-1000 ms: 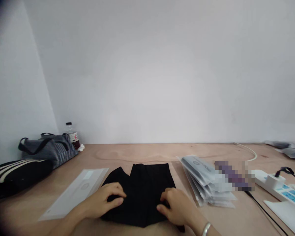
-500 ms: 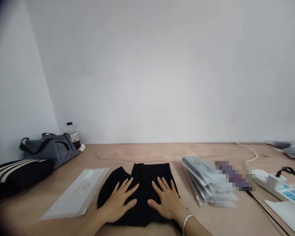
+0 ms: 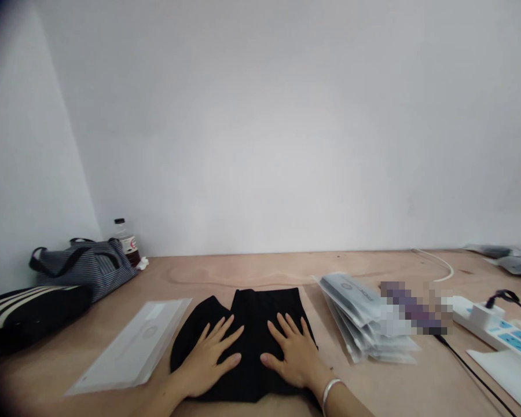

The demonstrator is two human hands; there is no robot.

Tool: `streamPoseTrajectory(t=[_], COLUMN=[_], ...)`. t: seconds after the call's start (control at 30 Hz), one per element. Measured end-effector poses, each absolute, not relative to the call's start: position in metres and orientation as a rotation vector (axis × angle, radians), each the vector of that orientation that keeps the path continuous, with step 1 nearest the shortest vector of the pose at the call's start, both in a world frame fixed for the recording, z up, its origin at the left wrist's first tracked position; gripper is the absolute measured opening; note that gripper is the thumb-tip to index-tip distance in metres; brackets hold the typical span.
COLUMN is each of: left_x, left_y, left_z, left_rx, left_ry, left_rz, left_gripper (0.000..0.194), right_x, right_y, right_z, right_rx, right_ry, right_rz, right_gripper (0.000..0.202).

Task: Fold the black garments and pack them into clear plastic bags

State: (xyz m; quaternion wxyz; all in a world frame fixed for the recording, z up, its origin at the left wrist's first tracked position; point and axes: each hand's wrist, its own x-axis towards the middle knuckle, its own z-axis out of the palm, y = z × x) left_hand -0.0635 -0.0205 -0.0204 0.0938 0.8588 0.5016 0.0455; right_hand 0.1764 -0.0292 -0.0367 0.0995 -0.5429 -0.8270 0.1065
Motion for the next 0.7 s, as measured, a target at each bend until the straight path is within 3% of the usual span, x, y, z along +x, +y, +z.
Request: streamPoseTrajectory(t=[0.33,0.5,0.6,0.7], left_x=[-0.064,-0.063,-0.060,-0.059], left_y=[-0.021,-0.021,-0.022,-0.022], left_z=[-0.020,-0.019,-0.015,-0.014], left_rx=[2.528,2.528,2.518,2.497], left_ry=[1.483,1.512,1.595,1.620], left_rz=[0.142,0.227,0.346,0.453], left_gripper=[0.058,0.056,0.050,0.044], right_x=[0.176,0.194,0.211,0.224], right_y=[-0.030,-0.012,0.003,0.013], right_z=[-0.036,-0.016,-0.001,0.007], right_rx=[-1.587,-1.730,-2.028,-2.312], right_ry=[-2.420,-2.245,-1.972,-1.735], right_rz=[0.216,-0.299,-0.661,-0.755], right_gripper=[0.062,0.036,0.039,0.041])
